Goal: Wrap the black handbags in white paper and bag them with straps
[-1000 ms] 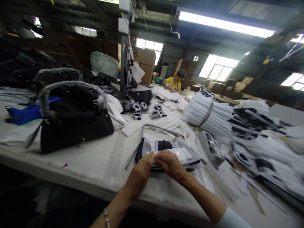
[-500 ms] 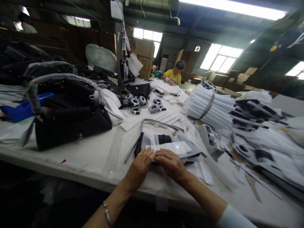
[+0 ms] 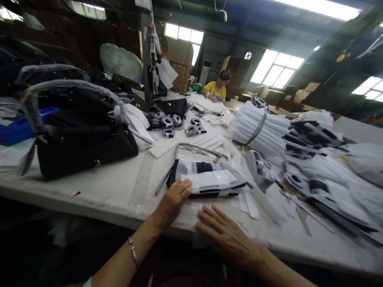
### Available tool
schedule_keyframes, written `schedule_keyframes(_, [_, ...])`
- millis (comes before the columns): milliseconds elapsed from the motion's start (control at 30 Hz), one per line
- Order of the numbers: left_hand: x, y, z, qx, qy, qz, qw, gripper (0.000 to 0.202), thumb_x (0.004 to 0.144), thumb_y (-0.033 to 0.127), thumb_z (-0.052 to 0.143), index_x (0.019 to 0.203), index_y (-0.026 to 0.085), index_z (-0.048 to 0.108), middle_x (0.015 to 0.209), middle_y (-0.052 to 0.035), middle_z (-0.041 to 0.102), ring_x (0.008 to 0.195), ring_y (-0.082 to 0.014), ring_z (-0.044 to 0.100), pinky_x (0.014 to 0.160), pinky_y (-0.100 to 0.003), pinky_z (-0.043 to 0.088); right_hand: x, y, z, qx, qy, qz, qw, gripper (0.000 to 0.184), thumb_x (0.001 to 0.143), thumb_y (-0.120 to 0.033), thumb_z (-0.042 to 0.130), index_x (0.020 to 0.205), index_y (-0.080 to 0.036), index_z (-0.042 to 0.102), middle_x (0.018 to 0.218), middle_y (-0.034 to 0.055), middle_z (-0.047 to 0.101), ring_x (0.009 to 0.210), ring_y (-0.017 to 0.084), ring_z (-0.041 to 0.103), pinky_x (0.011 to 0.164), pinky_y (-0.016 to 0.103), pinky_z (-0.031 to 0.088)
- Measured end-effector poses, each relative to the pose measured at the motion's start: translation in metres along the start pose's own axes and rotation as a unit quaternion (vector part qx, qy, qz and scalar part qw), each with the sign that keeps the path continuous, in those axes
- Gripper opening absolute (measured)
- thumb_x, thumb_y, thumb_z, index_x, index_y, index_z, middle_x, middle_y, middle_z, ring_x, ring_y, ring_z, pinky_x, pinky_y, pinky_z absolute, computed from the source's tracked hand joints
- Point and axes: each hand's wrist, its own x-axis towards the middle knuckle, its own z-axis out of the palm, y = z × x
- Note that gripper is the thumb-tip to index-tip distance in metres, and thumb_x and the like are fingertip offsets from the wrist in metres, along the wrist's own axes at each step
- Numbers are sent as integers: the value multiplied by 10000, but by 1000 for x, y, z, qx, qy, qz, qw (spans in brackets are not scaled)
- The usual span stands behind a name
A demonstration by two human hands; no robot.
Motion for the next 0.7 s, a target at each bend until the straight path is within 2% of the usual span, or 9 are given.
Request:
schedule_keyframes(67, [0,0,0,1,1,0,1000,314,923,35,416,1191,144,538,1255,-108,642,1260,-192,544,1098,-456,439,-2,-4,17,-10,47,12,999,502,934,-134,516,1427,-203,450,1430,120,520,1366,268,425,1137,486,370])
schedule_keyframes(167, [1,0,-1,4,1,3,1000,317,918,37,418,1198,141,528,1243,-111,646,1259,-187,543,1095,-447,443,14,-9,36,37,156,7,987,402,949,-102,415,1321,-177,544,1265,121,655,1256,233,554,1091,453,438])
schedule_keyframes(300, [0,0,0,8,-1,1,1000,339,912,28,402,1208,145,518,1247,-112,641,1256,-191,544,1096,-456,439,49,-26,44,142,276,36,950,397,891,-41,392,1182,-196,611,1076,100,729,1047,197,679,987,358,528])
schedule_keyframes(367, [-1,0,1,9,-1,3,1000,344,910,25,395,1207,143,523,1248,-113,640,1254,-194,546,1098,-455,435,58,-33,43,172,281,37,944,391,875,-33,394,1140,-206,623,1021,91,738,982,195,697,967,348,535])
schedule_keyframes(467, [-1,1,2,11,-1,6,1000,342,911,22,390,1194,139,543,1246,-109,643,1255,-188,544,1105,-435,428,58,-36,39,192,240,24,951,387,875,-39,388,1131,-210,622,1003,88,738,963,193,700,971,347,525])
schedule_keyframes(700, [0,6,0,40,7,3,999,316,939,58,366,1129,153,601,1229,-81,666,1220,-186,569,1083,-420,437,48,-9,5,238,187,5,953,293,896,-161,514,1168,-195,619,1026,99,738,935,197,711,819,265,563])
